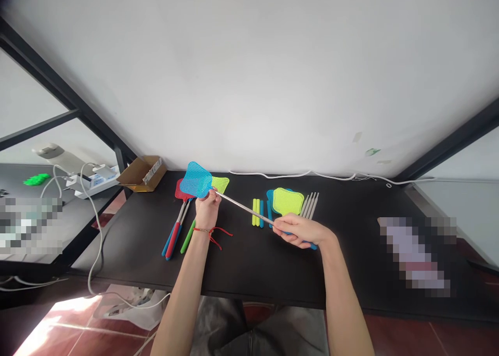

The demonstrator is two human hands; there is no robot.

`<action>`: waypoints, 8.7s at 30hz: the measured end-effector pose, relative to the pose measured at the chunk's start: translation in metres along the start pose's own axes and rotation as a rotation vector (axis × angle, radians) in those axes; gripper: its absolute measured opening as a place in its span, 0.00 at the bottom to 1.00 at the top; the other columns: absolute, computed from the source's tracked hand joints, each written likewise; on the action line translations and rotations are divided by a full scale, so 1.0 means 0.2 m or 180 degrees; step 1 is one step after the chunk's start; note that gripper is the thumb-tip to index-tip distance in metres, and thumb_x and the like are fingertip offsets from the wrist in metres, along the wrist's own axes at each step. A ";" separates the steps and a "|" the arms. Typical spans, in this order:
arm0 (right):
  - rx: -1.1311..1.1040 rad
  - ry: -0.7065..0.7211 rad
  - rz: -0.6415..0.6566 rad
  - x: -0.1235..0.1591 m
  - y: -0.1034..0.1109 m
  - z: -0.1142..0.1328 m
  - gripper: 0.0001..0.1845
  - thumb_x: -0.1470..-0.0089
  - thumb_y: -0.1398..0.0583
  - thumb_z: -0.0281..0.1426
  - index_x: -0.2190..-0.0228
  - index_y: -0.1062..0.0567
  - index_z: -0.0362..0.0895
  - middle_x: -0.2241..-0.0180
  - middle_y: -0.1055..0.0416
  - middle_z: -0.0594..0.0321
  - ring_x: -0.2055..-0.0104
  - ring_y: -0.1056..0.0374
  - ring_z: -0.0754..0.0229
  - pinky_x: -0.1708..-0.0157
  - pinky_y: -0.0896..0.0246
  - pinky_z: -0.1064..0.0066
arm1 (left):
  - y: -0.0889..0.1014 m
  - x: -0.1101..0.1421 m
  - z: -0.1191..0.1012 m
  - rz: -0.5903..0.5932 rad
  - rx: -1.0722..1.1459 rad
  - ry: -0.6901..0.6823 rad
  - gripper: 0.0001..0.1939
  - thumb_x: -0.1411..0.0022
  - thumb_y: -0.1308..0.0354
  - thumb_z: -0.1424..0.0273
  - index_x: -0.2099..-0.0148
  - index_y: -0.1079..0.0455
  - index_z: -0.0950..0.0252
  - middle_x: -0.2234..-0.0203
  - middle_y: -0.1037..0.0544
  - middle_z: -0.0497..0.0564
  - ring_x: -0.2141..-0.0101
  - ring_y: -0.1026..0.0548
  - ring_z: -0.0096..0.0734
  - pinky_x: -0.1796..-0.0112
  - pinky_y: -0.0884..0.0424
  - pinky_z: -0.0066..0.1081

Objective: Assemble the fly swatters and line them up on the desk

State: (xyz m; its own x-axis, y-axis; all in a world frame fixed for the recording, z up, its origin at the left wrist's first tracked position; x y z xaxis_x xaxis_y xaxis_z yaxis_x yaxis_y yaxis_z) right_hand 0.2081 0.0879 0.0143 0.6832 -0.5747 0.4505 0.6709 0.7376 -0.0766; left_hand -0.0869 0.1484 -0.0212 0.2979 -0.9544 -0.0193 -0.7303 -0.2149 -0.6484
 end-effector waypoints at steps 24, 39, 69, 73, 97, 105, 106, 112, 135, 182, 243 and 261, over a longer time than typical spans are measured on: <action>-0.0094 -0.0144 -0.0051 0.04 0.05 -0.03 0.24 0.39 0.42 0.52 0.70 0.34 0.43 0.81 0.50 0.75 0.84 0.62 0.74 0.89 0.69 0.81 | 0.00 0.01 -0.07 -0.0023 0.0386 0.0141 0.19 0.49 0.27 0.65 0.72 0.36 0.65 0.74 0.31 0.44 0.75 0.34 0.18 0.75 0.40 0.24; -0.0252 -0.0020 0.0042 -0.01 0.00 -0.01 0.23 0.39 0.42 0.51 0.70 0.35 0.44 0.82 0.51 0.76 0.85 0.62 0.74 0.90 0.69 0.82 | -0.03 0.02 -0.07 0.0042 0.0376 0.0163 0.18 0.48 0.27 0.66 0.71 0.35 0.65 0.75 0.33 0.43 0.78 0.39 0.16 0.78 0.44 0.23; -0.0811 0.0568 -0.0144 -0.20 -0.14 0.02 0.21 0.38 0.42 0.49 0.72 0.36 0.45 0.83 0.52 0.77 0.85 0.65 0.74 0.92 0.70 0.82 | -0.18 0.15 0.09 0.1110 -0.0769 0.0484 0.20 0.42 0.33 0.62 0.75 0.39 0.66 0.82 0.39 0.42 0.82 0.43 0.16 0.78 0.47 0.26; -0.0857 0.0614 -0.0229 -0.21 -0.14 0.02 0.21 0.38 0.42 0.48 0.71 0.35 0.45 0.83 0.53 0.77 0.85 0.65 0.74 0.92 0.70 0.82 | -0.20 0.17 0.12 0.1294 -0.0791 0.0519 0.19 0.40 0.35 0.63 0.74 0.40 0.65 0.80 0.37 0.42 0.82 0.43 0.16 0.78 0.48 0.26; -0.1133 0.1200 -0.0767 -0.27 -0.16 0.03 0.22 0.37 0.42 0.48 0.71 0.29 0.42 0.79 0.39 0.68 0.80 0.45 0.68 0.83 0.48 0.76 | -0.21 0.17 0.06 0.1329 -0.1097 0.0465 0.19 0.35 0.43 0.54 0.57 0.27 0.66 0.71 0.29 0.50 0.79 0.40 0.19 0.79 0.49 0.26; -0.1018 0.1362 -0.1168 -0.25 -0.12 0.03 0.22 0.40 0.40 0.49 0.71 0.25 0.42 0.80 0.46 0.70 0.80 0.51 0.69 0.79 0.53 0.72 | -0.19 0.16 0.05 0.1286 -0.1639 0.0376 0.21 0.35 0.44 0.53 0.70 0.32 0.66 0.80 0.42 0.44 0.80 0.46 0.20 0.79 0.52 0.26; -0.0976 0.1365 -0.1201 -0.25 -0.11 0.03 0.22 0.40 0.40 0.49 0.71 0.25 0.42 0.80 0.46 0.71 0.80 0.52 0.69 0.79 0.55 0.72 | -0.18 0.17 0.05 0.1275 -0.1802 0.0323 0.22 0.35 0.44 0.53 0.73 0.34 0.66 0.81 0.45 0.43 0.80 0.47 0.20 0.78 0.53 0.26; -0.1010 0.1514 -0.1341 -0.28 -0.10 0.00 0.22 0.41 0.39 0.49 0.70 0.27 0.42 0.78 0.45 0.70 0.80 0.46 0.69 0.81 0.56 0.74 | -0.21 0.43 -0.03 0.1265 -0.3094 -0.0271 0.23 0.30 0.50 0.56 0.74 0.36 0.65 0.81 0.42 0.44 0.78 0.44 0.23 0.75 0.49 0.29; -0.0606 0.1390 -0.1129 -0.16 -0.07 0.05 0.24 0.39 0.40 0.49 0.61 0.21 0.40 0.73 0.31 0.62 0.78 0.44 0.69 0.80 0.55 0.74 | 0.22 0.67 -0.33 0.0518 -0.5176 -0.0718 0.22 0.32 0.50 0.59 0.77 0.43 0.62 0.82 0.40 0.46 0.79 0.43 0.27 0.73 0.49 0.31; 0.1588 -0.0658 -0.4408 0.11 0.38 -0.25 0.14 0.50 0.40 0.41 0.72 0.20 0.45 0.69 0.20 0.51 0.60 0.25 0.43 0.63 0.36 0.59 | 0.05 0.63 -0.27 0.0322 -0.5328 -0.0892 0.11 0.32 0.50 0.60 0.66 0.38 0.60 0.86 0.42 0.42 0.83 0.38 0.30 0.75 0.49 0.30; -0.1279 0.2322 -0.3004 -0.18 0.03 0.10 0.18 0.45 0.35 0.47 0.67 0.23 0.44 0.74 0.30 0.62 0.76 0.35 0.62 0.84 0.41 0.73 | -0.22 0.21 0.08 0.1970 -0.2508 0.0122 0.17 0.35 0.45 0.56 0.56 0.27 0.66 0.72 0.30 0.48 0.76 0.35 0.23 0.72 0.37 0.27; -0.0983 0.2382 -0.3096 -0.18 0.01 0.09 0.19 0.43 0.37 0.49 0.67 0.25 0.45 0.75 0.30 0.63 0.77 0.33 0.62 0.83 0.36 0.72 | -0.22 0.21 0.05 0.2040 -0.2174 0.0219 0.17 0.37 0.40 0.58 0.56 0.21 0.66 0.67 0.30 0.51 0.75 0.38 0.22 0.75 0.42 0.27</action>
State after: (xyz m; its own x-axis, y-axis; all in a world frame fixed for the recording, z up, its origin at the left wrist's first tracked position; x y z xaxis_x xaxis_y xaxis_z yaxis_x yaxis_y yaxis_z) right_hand 0.1796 0.1166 0.0141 -0.2009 -0.9653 -0.1671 0.9564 -0.1564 -0.2467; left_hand -0.0371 0.1200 -0.0016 -0.3072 -0.9383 -0.1589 -0.9516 0.3018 0.0579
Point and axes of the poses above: each hand's wrist, its own x-axis away from the middle knuckle, its own y-axis out of the back of the hand, z = x × y, the point moved 2 cm from there along -x, towards the middle knuckle
